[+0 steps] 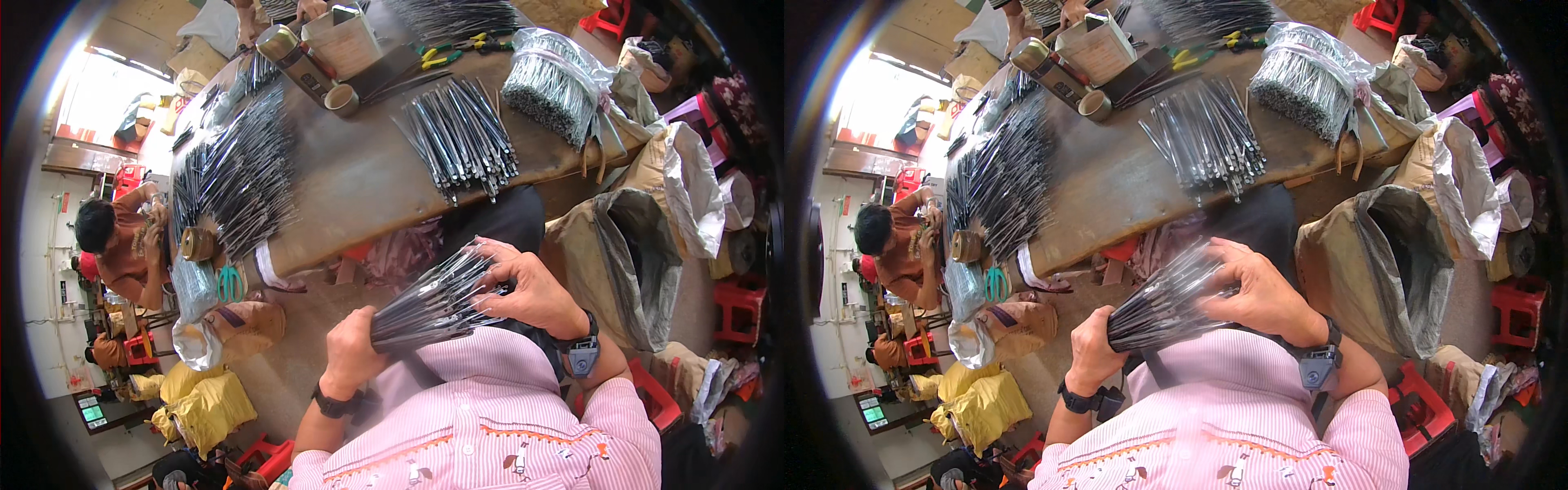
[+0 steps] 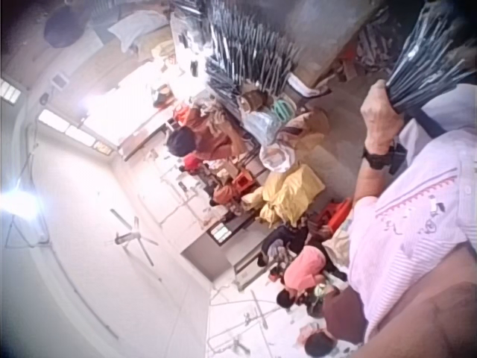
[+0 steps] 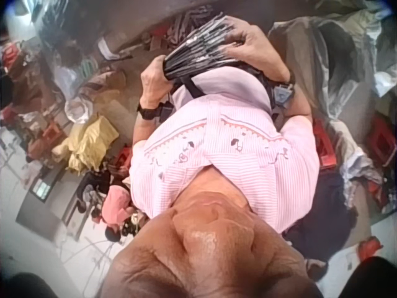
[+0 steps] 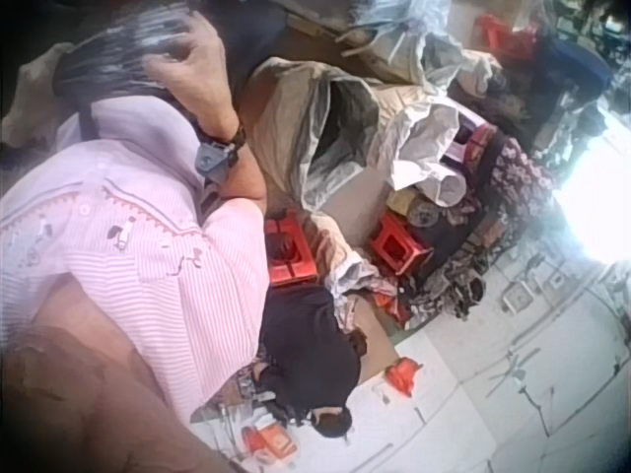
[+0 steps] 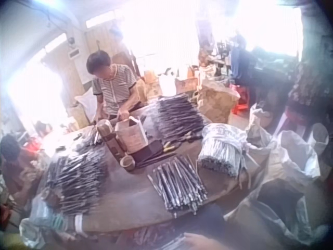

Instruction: The person uses pliers to cut thin metal rods one by one, placing the cut pieces into a growing pile on the table. The person then gathers the cut rods into a bundle and aligns them before setting them down.

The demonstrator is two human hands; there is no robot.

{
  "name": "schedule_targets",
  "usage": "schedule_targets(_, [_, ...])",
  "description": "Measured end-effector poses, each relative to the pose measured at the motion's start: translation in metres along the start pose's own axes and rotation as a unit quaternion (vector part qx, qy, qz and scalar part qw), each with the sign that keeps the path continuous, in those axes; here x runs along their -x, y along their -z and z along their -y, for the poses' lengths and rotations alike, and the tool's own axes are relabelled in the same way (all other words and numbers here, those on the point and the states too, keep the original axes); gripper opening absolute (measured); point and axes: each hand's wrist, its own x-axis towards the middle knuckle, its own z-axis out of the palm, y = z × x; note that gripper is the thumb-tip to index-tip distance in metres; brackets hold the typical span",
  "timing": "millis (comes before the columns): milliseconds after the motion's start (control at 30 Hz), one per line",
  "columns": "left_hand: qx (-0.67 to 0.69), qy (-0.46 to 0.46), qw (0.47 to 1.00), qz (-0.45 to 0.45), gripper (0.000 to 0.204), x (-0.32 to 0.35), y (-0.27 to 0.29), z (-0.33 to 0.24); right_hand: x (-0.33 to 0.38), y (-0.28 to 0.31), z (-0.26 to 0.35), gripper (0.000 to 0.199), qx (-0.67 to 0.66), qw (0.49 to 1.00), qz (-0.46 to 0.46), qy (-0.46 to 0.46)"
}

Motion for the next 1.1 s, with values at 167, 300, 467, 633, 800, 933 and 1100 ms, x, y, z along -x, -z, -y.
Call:
schedule_targets(167, [-0.015, -0.019, 1.0, -0.007, 0.048, -0.004, 0.002, 0.001, 0.0, -0.006, -0.008, 0.022, 0.009, 0.999, -0.031, 0.013])
schedule_targets(300, [-0.022, -0.017, 1.0, 0.001, 0.046, -0.004, 0.003, 0.003, 0.001, -0.01, -0.011, 0.017, -0.011, 0.998, -0.067, 0.002])
schedule_targets(467, [-0.038, 0.005, 0.999, -0.006, 0.043, -0.002, 0.007, 0.008, 0.009, 0.006, -0.005, 0.01, -0.016, 0.992, -0.124, -0.006])
schedule_targets(633, [-0.041, -0.002, 0.999, -0.006, 0.041, 0.0, 0.009, 0.01, 0.011, 0.011, 0.0, 0.012, -0.001, 0.992, -0.128, -0.025])
schedule_targets(800, [-0.061, -0.018, 0.998, 0.007, 0.053, 0.0, 0.01, 0.012, 0.014, 0.016, 0.008, 0.018, 0.011, 0.987, -0.156, -0.025])
schedule_targets(933, [-0.068, -0.031, 0.997, 0.008, 0.051, -0.002, 0.008, 0.012, 0.011, 0.008, 0.008, 0.018, 0.066, 0.991, -0.118, 0.003])
schedule_targets(1100, [-0.081, -0.037, 0.996, 0.018, 0.053, -0.004, 0.01, 0.011, 0.007, 0.004, 0.004, 0.016, 0.081, 0.992, -0.092, -0.001])
